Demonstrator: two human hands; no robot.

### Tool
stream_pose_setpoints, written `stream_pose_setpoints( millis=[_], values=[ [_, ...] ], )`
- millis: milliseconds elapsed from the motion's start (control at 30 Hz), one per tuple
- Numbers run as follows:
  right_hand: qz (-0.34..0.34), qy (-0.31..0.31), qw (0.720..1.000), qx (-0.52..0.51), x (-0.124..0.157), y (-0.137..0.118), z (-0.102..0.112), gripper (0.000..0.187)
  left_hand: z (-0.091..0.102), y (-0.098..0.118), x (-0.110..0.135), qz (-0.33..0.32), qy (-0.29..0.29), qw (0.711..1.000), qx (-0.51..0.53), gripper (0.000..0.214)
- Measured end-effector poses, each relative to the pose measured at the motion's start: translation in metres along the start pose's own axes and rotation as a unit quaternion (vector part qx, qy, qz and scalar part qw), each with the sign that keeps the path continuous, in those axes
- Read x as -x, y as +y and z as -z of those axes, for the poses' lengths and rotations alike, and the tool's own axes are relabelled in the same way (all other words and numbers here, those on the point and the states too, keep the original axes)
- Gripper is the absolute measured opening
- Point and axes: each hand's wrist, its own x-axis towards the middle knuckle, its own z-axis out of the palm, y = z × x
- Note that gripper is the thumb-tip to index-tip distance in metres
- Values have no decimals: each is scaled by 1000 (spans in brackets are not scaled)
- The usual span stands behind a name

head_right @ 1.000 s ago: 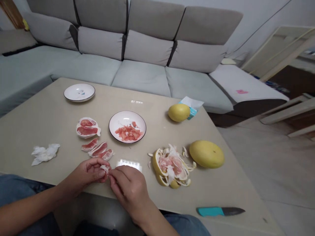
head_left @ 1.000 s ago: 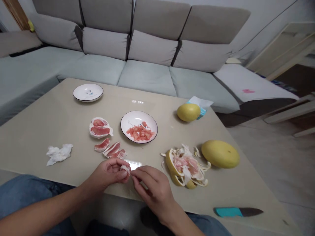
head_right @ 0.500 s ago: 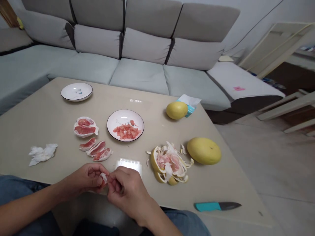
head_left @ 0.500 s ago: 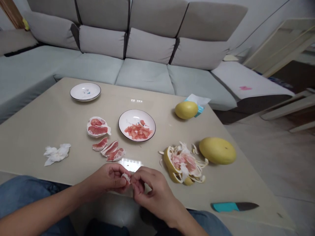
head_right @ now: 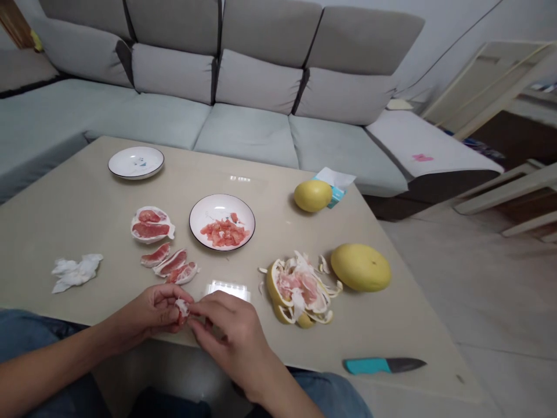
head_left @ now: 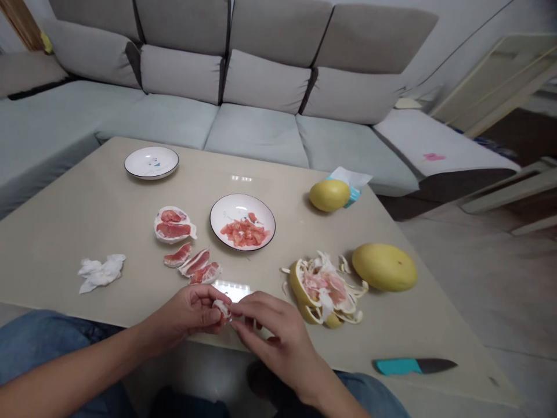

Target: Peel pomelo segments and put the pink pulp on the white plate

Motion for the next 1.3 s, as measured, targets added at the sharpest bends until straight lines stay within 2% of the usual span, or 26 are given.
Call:
stream_pose_setpoints(
  millis=[167, 333, 467, 567, 667, 767, 1133, 1300],
  values=[
    [66, 29, 990, 117, 4, -1, -3, 24, -4, 1, 0, 4, 21, 1000, 5, 31],
    [142, 60, 945, 289, 9, 2, -14, 18, -8, -1, -1, 9, 42, 999, 19, 25],
    [155, 64, 930, 326, 11, 4, -22, 16, -8, -4, -1, 27, 35, 999, 15, 25],
    [124, 56, 946, 294, 10, 1, -21, 16, -6, -3, -1, 16, 7, 1000, -9, 25],
    [67, 31, 977, 200, 8, -3, -17, 15, -3, -3, -1, 12, -17, 999, -31, 26],
    [24, 25, 992, 118, 7, -4, -15, 16, 0, -4, -1, 19, -31, 998, -41, 27],
    [-3, 38, 998, 53, 7, -3, -13, 15, 2, -5, -2, 11, -79, 995, -51, 29],
    [-28, 21, 999, 27, 4, -6, -7, 14, 3, -6, -3, 6, -68, 996, -64, 31]
  ],
)
